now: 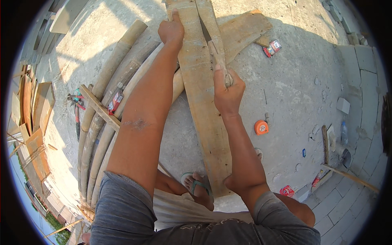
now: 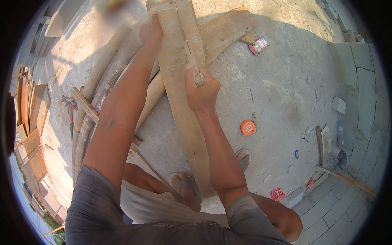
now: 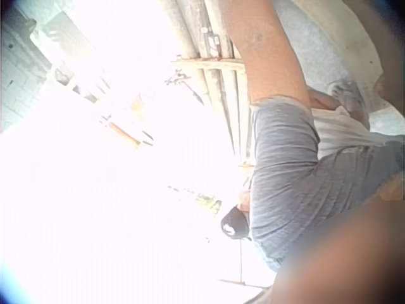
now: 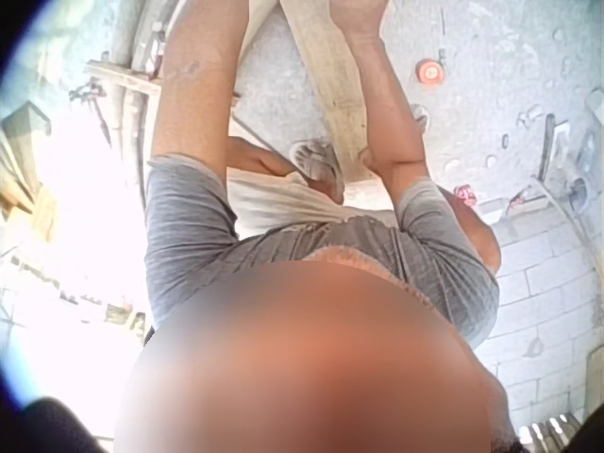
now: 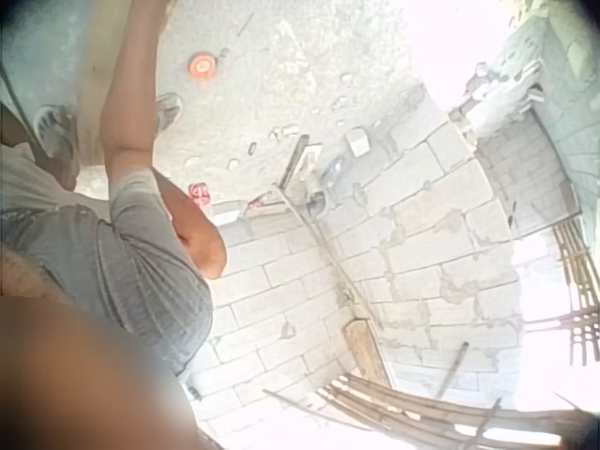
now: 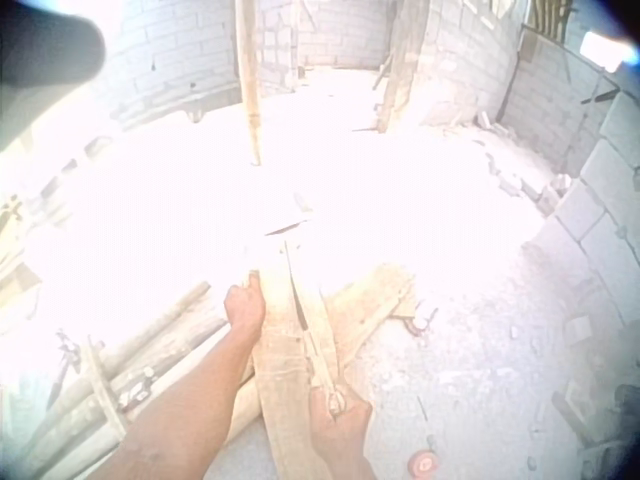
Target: The person saws a wooden plank using a handsaw while holding the plank in place by hand on a makeshift work surface.
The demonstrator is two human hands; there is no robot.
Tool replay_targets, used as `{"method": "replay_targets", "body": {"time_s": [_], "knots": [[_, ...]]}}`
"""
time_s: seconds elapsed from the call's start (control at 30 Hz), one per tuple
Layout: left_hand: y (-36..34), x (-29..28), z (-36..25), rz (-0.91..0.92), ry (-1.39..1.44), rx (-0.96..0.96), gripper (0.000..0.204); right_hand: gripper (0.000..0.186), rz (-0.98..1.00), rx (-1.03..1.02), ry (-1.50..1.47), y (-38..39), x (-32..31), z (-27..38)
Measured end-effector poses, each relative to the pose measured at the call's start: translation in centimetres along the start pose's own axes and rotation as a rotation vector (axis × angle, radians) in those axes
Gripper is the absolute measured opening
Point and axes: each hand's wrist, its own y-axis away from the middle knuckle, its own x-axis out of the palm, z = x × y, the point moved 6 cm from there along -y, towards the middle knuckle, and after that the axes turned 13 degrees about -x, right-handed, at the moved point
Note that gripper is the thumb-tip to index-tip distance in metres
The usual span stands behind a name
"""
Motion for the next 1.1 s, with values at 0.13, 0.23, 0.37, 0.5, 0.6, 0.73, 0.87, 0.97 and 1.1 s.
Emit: {"method": "replay_targets", "body": {"time_s": [0.13,0.23,0.37,0.5,0.6,0.73,0.87,0.97,1.1], "knots": [[0.5,-0.8,-0.7,-0.002,-0.036,0.012,0.080,0.032,-0.013,0.016,-0.049,5.9,-3.9,2.0],[0.8,-0.4,-0.9,0.021,-0.030,0.014,0.080,0.029,-0.016,-0.056,0.025,-0.4,0.1,-0.8],[1.3,0.1,-0.3,0.047,-0.008,0.002,0.079,0.026,-0.054,-0.016,0.070,-1.4,0.2,-1.3],[0.6,-0.4,-0.7,0.006,0.021,0.027,0.079,0.028,-0.043,0.045,-0.033,6.4,-4.0,2.3],[-0.7,-0.2,-0.2,-0.028,-0.005,0.089,0.079,0.026,-0.027,0.047,-0.023,1.5,-0.7,0.3],[0.9,1.4,-0.6,0.039,0.040,0.054,0.079,0.023,-0.043,0.019,0.059,-3.9,0.7,-2.0],[0.4,0.0,-0.4,0.020,0.002,0.019,0.079,0.024,-0.005,0.074,-0.017,6.3,-4.6,2.7],[0.2,-0.5,-0.4,-0.003,0.012,0.037,0.079,0.024,-0.082,0.039,-0.074,5.3,-3.2,1.5],[0.9,1.3,-1.0,0.032,0.030,0.033,0.078,0.023,-0.057,-0.016,0.066,-3.5,0.8,-2.6]]}}
